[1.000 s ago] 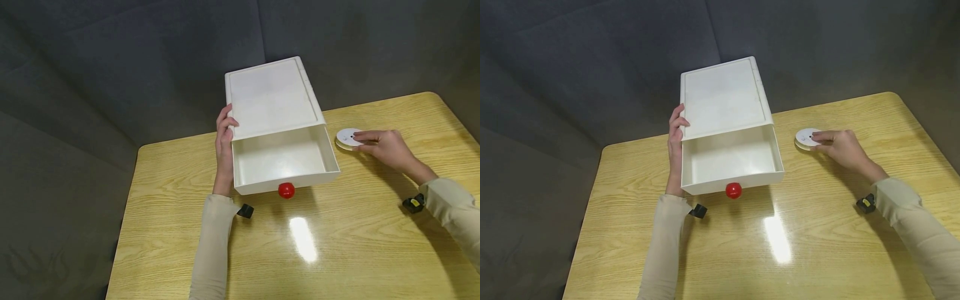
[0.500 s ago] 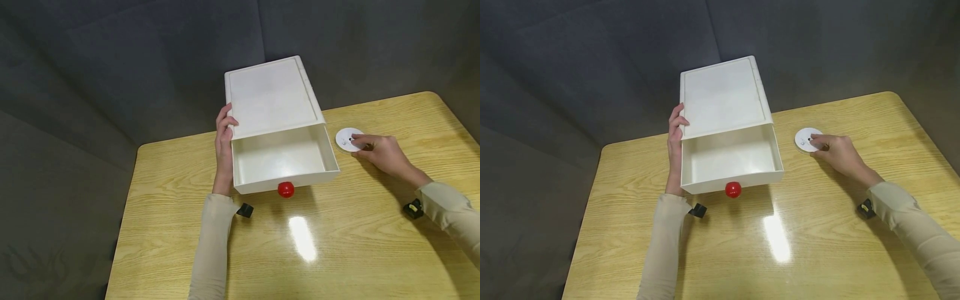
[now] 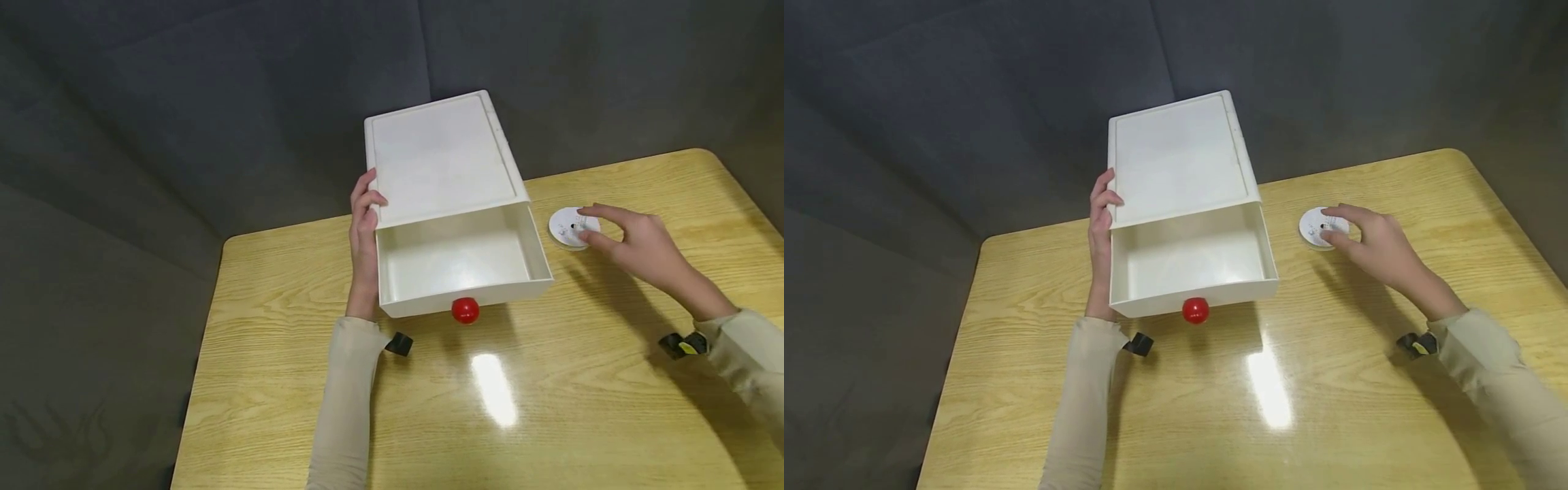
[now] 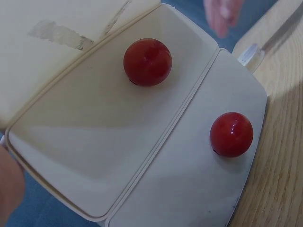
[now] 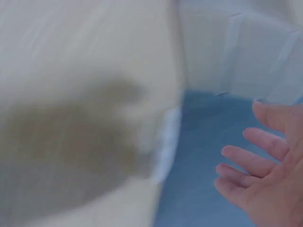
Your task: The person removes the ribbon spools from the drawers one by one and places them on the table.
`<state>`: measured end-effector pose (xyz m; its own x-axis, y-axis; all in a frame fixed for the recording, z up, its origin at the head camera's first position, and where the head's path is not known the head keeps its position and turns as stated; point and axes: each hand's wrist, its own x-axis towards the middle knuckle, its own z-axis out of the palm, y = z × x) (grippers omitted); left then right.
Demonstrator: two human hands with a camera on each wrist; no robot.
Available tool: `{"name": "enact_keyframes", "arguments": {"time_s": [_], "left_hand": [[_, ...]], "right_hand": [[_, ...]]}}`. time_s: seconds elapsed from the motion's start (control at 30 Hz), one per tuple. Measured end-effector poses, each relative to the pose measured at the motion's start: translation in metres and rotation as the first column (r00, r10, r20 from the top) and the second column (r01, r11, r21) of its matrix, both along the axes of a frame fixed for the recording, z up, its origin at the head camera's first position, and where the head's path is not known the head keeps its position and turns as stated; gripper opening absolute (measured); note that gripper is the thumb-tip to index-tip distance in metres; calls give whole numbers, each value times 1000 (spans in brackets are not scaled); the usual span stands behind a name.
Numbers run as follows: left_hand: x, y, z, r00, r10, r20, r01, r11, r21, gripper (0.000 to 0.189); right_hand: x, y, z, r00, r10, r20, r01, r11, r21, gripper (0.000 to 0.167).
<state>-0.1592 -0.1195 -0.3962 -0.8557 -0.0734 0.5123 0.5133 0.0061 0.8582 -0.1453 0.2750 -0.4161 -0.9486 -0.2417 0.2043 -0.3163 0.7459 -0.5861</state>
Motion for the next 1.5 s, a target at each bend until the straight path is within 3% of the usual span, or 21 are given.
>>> {"name": "enact_keyframes", "arguments": {"time_s": [0.17, 0.33, 0.53, 0.7, 0.77, 0.87, 0.97, 1.13, 1.23, 1.37, 1.5], "left_hand": [[0, -1, 1, 1000, -8, -20, 8, 1000, 19, 17], [1, -3, 1, 1000, -17, -10, 17, 999, 42, 16], [3, -3, 4, 1000, -27, 17, 26, 998, 56, 17], [4, -4, 5, 1000, -16, 17, 16, 998, 53, 17], [4, -4, 5, 1000, -19, 19, 18, 998, 57, 17], [4, -4, 5, 1000, -23, 17, 22, 998, 60, 17], [3, -4, 4, 1000, -22, 8, 22, 998, 51, 17], [3, -3, 5, 1000, -20, 17, 19, 999, 46, 17], [3, -3, 6, 999, -24, 31, 23, 998, 54, 16], [4, -3, 5, 999, -24, 29, 23, 998, 56, 16], [3, -3, 4, 1000, -21, 19, 20, 999, 47, 17]], "right_hand": [[31, -24, 36, 995, -27, -93, 11, 986, -169, 33], [55, -45, 58, 984, 24, -176, -81, 942, -325, 26], [71, -62, 72, 963, 95, -251, -206, 861, -465, 28], [82, -76, 77, 939, 162, -304, -315, 761, -567, 15], [85, -82, 78, 922, 176, -345, -354, 744, -566, 16], [88, -90, 78, 890, 135, -435, -369, 775, -514, 39], [92, -98, 79, 852, 75, -518, -365, 795, -485, 44], [98, -111, 80, 807, 41, -588, -421, 739, -526, 38], [102, -117, 77, 780, 102, -618, -489, 715, -499, 36], [104, -123, 68, 743, 213, -635, -563, 712, -420, 33], [102, -128, 58, 737, 282, -614, -587, 718, -374, 32]]}}
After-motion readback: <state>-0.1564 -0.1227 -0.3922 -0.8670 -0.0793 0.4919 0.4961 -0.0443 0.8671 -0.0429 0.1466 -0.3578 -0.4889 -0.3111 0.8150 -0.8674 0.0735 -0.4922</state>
